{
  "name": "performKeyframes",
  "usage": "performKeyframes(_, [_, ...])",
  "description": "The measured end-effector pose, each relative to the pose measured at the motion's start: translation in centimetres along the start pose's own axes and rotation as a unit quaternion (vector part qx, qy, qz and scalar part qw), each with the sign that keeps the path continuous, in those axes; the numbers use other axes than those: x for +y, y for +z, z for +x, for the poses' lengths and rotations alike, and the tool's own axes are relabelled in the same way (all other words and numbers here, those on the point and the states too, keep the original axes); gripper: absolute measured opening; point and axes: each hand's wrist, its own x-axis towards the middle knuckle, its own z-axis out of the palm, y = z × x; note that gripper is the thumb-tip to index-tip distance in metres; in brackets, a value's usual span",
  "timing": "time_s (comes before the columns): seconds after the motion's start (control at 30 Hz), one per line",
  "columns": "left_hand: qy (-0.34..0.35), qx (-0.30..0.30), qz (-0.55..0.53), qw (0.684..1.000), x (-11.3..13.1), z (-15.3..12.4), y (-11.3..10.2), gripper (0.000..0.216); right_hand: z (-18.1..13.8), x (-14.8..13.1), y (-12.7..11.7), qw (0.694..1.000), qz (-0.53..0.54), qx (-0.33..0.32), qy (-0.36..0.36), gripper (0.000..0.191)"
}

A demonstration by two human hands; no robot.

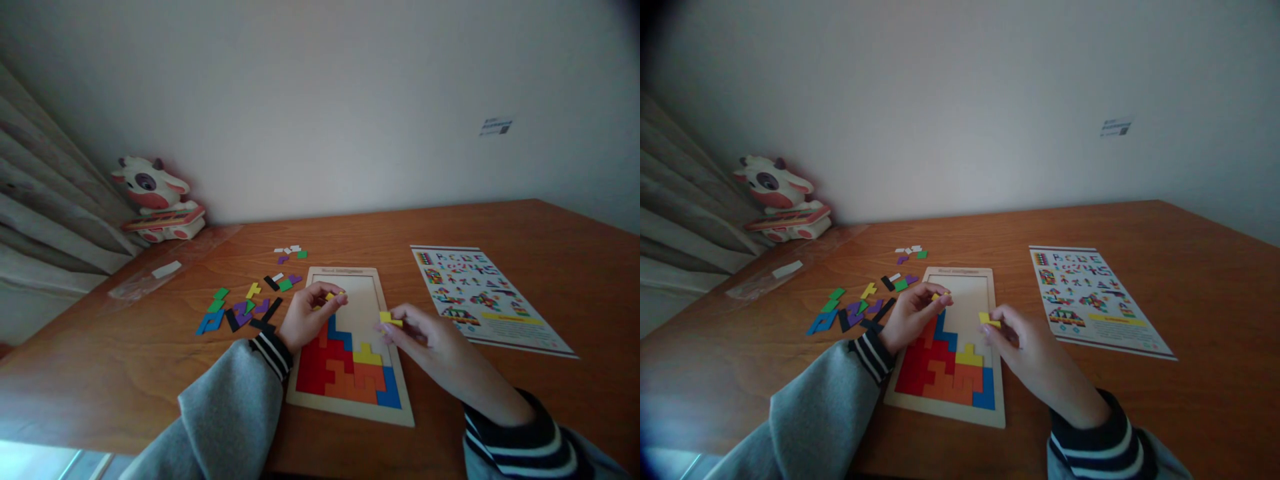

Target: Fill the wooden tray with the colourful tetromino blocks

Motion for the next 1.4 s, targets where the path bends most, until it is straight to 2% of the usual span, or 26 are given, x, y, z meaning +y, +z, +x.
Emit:
performKeyframes(0.07, [0.003, -0.002, -0.003, 1.0, 0.0, 0.0, 0.0, 0.036, -0.1, -0.1, -0.1, 1.0, 0.011, -0.02, 0.012, 0.022])
performKeyframes(0.27, [-0.008, 0.001, -0.008, 1.0, 0.5, 0.1, 0.2, 0.038, 0.1, 0.0, -0.4, 0.997, -0.063, -0.009, -0.035, 0.028])
performKeyframes(0.47, [-0.009, -0.003, -0.008, 1.0, 0.6, 0.1, 0.2, 0.04, 0.0, 0.3, -0.3, 1.0, 0.014, 0.001, 0.023, 0.024])
performKeyframes(0.63, [-0.004, -0.015, 0.0, 1.0, 0.1, 0.1, 0.0, 0.039, -0.1, 0.0, -0.5, 0.999, -0.011, 0.029, -0.014, 0.028])
performKeyframes(0.77, [0.002, -0.022, 0.038, 0.999, 0.3, -0.3, -0.1, 0.038, 0.1, 0.5, -0.4, 0.999, 0.012, 0.044, 0.005, 0.028])
performKeyframes(0.9, [0.072, -0.085, 0.131, 0.985, 1.6, -1.0, -0.2, 0.025, 0.2, 0.4, -0.3, 0.999, 0.007, 0.046, -0.001, 0.023])
performKeyframes(1.0, [0.118, -0.162, 0.147, 0.969, 2.5, -1.3, -0.1, 0.019, 0.2, -0.3, -0.2, 0.999, 0.001, 0.034, -0.027, 0.02])
performKeyframes(1.1, [0.136, -0.212, 0.152, 0.956, 2.7, -1.4, 0.0, 0.018, 0.2, -0.8, 0.0, 0.997, 0.014, 0.065, -0.038, 0.021])
performKeyframes(1.2, [0.127, -0.205, 0.162, 0.957, 2.4, -1.4, 0.1, 0.019, 0.2, -0.4, 0.1, 0.995, 0.023, 0.092, -0.032, 0.019])
performKeyframes(1.4, [0.065, -0.162, 0.177, 0.969, 1.8, -1.3, 0.4, 0.024, 0.3, 1.1, 0.2, 0.997, -0.058, 0.048, -0.014, 0.02])
